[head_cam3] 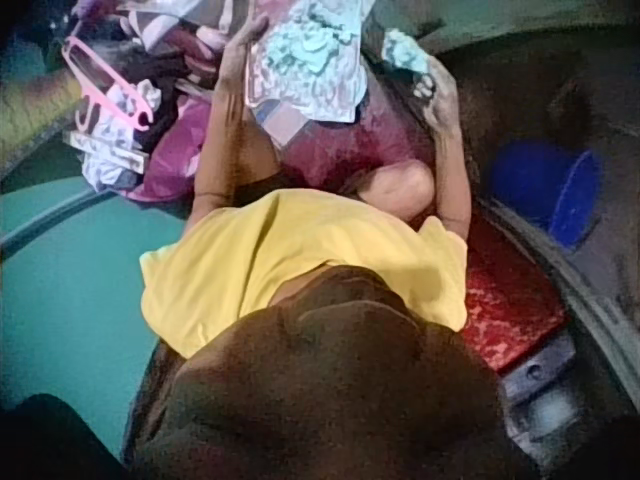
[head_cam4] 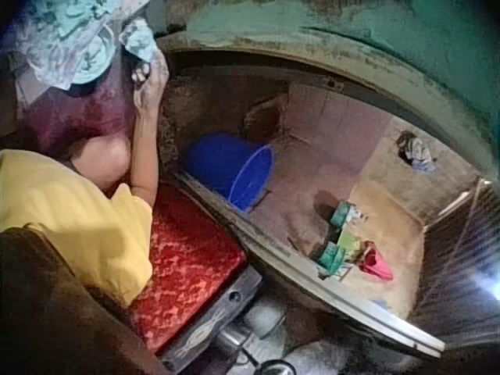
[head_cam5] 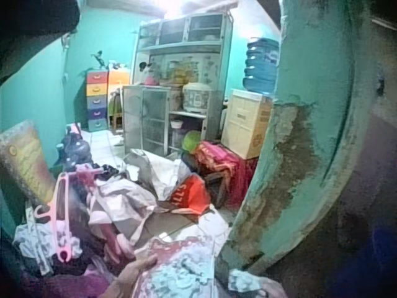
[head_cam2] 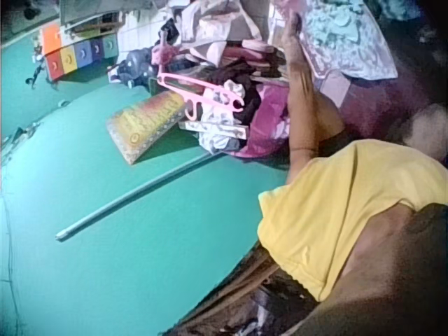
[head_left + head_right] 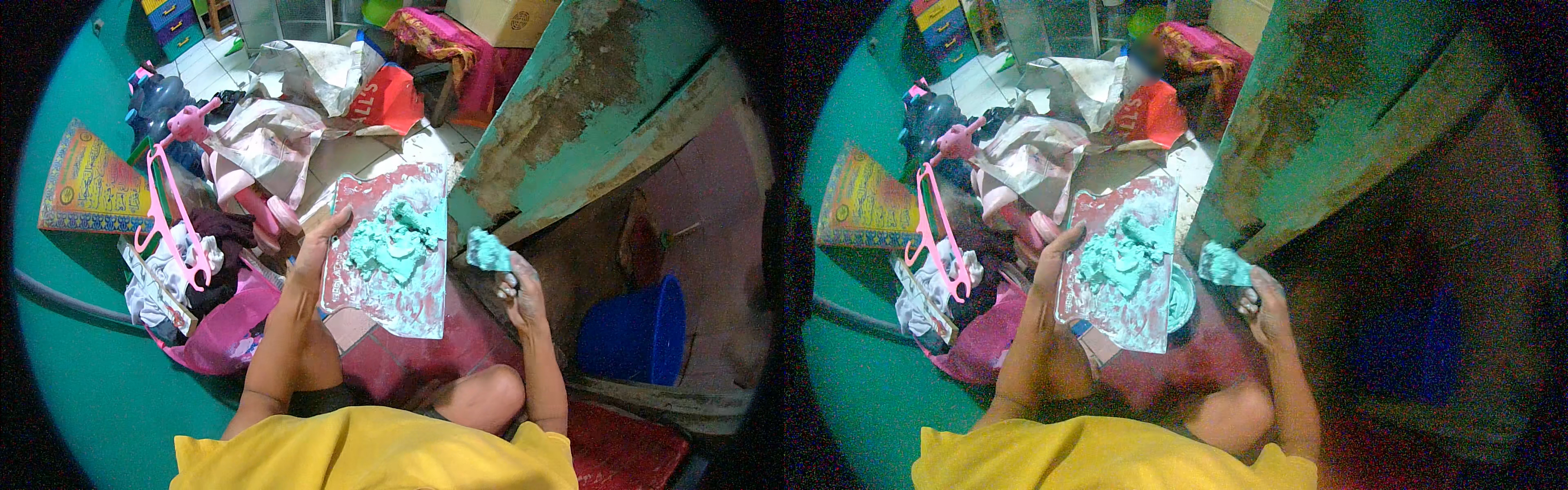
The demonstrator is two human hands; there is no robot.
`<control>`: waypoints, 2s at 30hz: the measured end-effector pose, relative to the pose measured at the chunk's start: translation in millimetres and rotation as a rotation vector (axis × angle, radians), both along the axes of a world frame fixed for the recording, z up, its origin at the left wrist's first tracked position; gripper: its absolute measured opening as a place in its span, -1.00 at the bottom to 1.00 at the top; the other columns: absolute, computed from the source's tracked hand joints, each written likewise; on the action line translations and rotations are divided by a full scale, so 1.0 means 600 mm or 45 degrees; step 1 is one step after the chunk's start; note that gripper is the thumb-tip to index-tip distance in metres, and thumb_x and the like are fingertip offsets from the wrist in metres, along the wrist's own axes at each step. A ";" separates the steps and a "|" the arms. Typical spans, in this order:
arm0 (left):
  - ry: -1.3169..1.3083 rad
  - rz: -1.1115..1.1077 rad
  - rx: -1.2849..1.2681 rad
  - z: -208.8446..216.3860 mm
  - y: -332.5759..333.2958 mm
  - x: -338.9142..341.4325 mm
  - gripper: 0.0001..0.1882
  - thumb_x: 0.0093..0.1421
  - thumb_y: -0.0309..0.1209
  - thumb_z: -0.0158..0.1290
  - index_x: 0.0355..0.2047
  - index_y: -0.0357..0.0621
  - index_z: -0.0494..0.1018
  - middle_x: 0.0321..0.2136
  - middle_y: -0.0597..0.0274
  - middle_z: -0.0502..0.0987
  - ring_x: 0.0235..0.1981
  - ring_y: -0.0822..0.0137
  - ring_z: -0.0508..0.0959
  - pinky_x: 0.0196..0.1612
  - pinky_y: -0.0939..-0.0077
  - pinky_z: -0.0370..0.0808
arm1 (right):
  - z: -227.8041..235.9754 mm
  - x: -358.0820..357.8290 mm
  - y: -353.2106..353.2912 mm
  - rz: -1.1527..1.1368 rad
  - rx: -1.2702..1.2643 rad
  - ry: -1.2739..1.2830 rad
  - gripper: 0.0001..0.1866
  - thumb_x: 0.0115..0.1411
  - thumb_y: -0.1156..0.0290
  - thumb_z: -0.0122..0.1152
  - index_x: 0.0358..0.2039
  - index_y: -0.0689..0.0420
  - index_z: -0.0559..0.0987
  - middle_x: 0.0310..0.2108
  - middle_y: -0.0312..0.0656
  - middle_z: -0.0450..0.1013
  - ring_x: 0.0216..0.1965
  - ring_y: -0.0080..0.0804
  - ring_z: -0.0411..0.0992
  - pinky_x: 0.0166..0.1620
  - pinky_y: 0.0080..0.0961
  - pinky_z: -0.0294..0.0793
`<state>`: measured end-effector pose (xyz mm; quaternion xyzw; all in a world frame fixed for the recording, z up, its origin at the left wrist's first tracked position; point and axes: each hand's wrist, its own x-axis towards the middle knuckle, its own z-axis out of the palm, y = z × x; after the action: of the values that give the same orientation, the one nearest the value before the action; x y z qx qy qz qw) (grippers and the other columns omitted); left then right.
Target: The person mixes a green putty-like substance on a hand board and then applies it to a wall surface with a putty knife.
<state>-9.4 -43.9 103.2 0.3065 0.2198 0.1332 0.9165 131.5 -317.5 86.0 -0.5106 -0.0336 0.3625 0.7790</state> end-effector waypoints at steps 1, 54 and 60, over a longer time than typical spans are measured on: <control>0.041 0.030 0.025 0.001 -0.001 -0.001 -0.66 0.16 -0.27 -0.09 -0.19 -0.31 0.35 -0.31 0.13 0.49 -0.35 0.32 0.52 -0.26 0.44 0.49 | 0.010 -0.004 -0.001 -0.066 0.015 -0.043 -0.84 0.16 0.27 0.00 -0.37 0.09 0.38 -0.68 -0.47 0.11 -0.68 -0.76 0.08 -0.60 -0.78 0.11; 0.292 -0.684 -0.287 -0.029 -0.022 0.033 -0.64 0.11 -0.25 -0.02 -0.21 -0.30 0.38 -0.33 0.08 0.50 -0.39 0.28 0.53 -0.26 0.44 0.48 | 0.095 0.093 0.045 0.964 -0.626 -1.091 -0.77 0.01 0.35 0.08 -0.56 0.27 0.34 -0.63 -0.36 0.18 -0.53 -0.62 0.11 -0.47 -0.59 0.18; 0.422 -0.509 -0.180 -0.025 -0.035 0.033 -0.58 0.06 -0.17 0.02 -0.23 -0.28 0.38 -0.38 0.08 0.51 -0.48 0.27 0.54 -0.33 0.39 0.51 | 0.075 0.043 0.044 0.738 -0.761 -1.238 -0.78 0.06 0.35 0.04 -0.53 0.26 0.35 -0.62 -0.37 0.21 -0.51 -0.61 0.14 -0.43 -0.58 0.19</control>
<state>10.5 -65.2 88.4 0.2968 0.3107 -0.1183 0.8952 157.1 -291.2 131.2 -0.7820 -0.4173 0.2793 0.3692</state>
